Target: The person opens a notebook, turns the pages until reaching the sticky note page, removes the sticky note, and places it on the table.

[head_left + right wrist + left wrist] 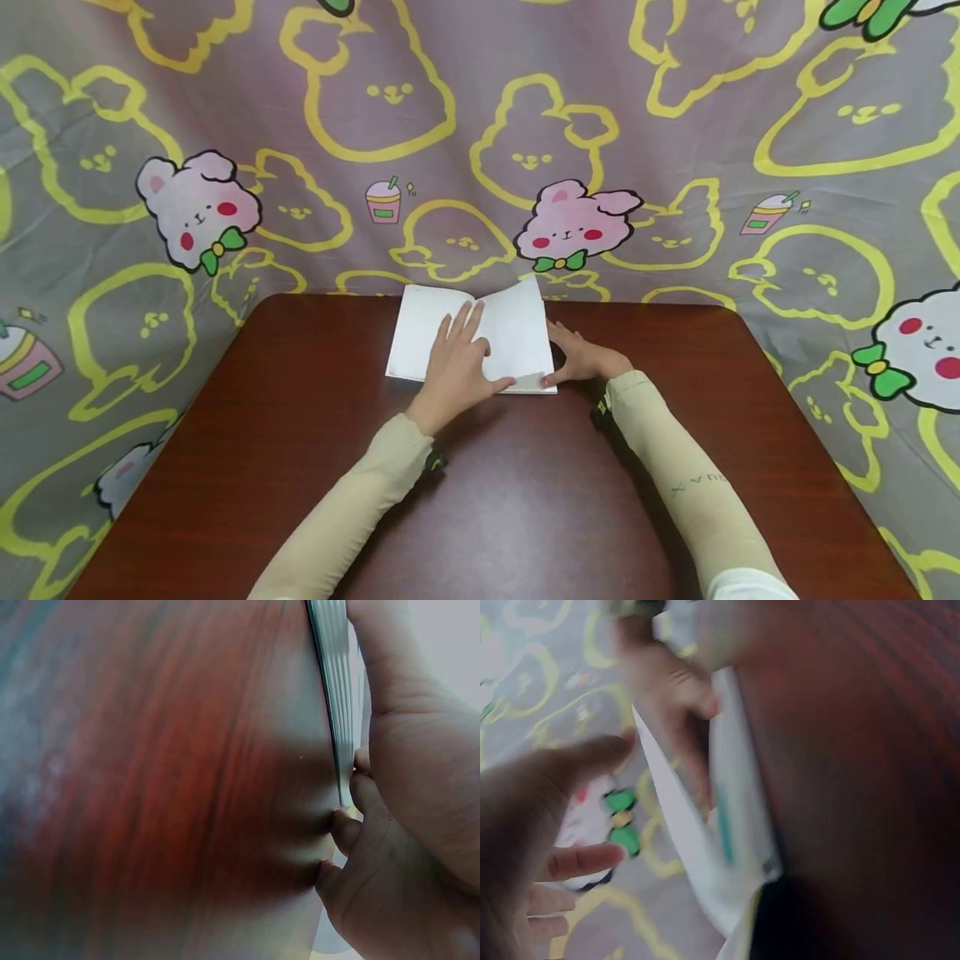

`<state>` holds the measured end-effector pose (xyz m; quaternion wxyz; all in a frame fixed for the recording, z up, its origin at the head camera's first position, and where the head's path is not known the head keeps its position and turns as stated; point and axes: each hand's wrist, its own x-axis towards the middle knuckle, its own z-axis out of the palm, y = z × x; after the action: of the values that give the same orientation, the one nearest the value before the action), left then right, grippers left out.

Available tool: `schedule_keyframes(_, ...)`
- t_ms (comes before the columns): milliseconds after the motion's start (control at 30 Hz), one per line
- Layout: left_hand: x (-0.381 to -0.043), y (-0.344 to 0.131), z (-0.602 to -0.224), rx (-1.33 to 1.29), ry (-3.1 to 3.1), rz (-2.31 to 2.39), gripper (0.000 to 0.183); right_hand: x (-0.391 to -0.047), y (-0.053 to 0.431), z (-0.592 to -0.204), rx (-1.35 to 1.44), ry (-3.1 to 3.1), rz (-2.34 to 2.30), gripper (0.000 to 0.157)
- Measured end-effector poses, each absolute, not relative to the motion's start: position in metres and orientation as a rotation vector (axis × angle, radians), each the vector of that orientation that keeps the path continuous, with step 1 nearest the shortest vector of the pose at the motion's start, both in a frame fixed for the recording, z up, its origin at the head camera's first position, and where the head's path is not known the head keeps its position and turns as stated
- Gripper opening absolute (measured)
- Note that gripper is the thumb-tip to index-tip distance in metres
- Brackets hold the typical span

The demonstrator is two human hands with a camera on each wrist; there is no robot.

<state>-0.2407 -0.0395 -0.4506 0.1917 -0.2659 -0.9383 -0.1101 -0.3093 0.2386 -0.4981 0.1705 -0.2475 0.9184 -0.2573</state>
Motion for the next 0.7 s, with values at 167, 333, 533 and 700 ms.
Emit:
schedule_keyframes(167, -0.248, -0.016, -0.461, -0.827, -2.708, -0.084, 0.046, -0.308, 0.240, -0.498, -0.705, 2.619, -0.713, 0.124)
schedule_keyframes(333, -0.252, -0.015, -0.467, -0.863, -2.741, -0.042, 0.045, -0.306, 0.239, -0.495, -0.695, 2.620, -0.730, 0.124)
schedule_keyframes(533, -0.254, -0.020, -0.470, -0.912, -2.748, -0.080, 0.033, -0.305, 0.238, -0.494, -0.726, 2.612, -0.753, 0.122)
schedule_keyframes(700, -0.252, -0.025, -0.468, -0.959, -2.666, -0.125, 0.019, -0.304, 0.239, -0.494, -0.682, 2.606, -0.745, 0.118)
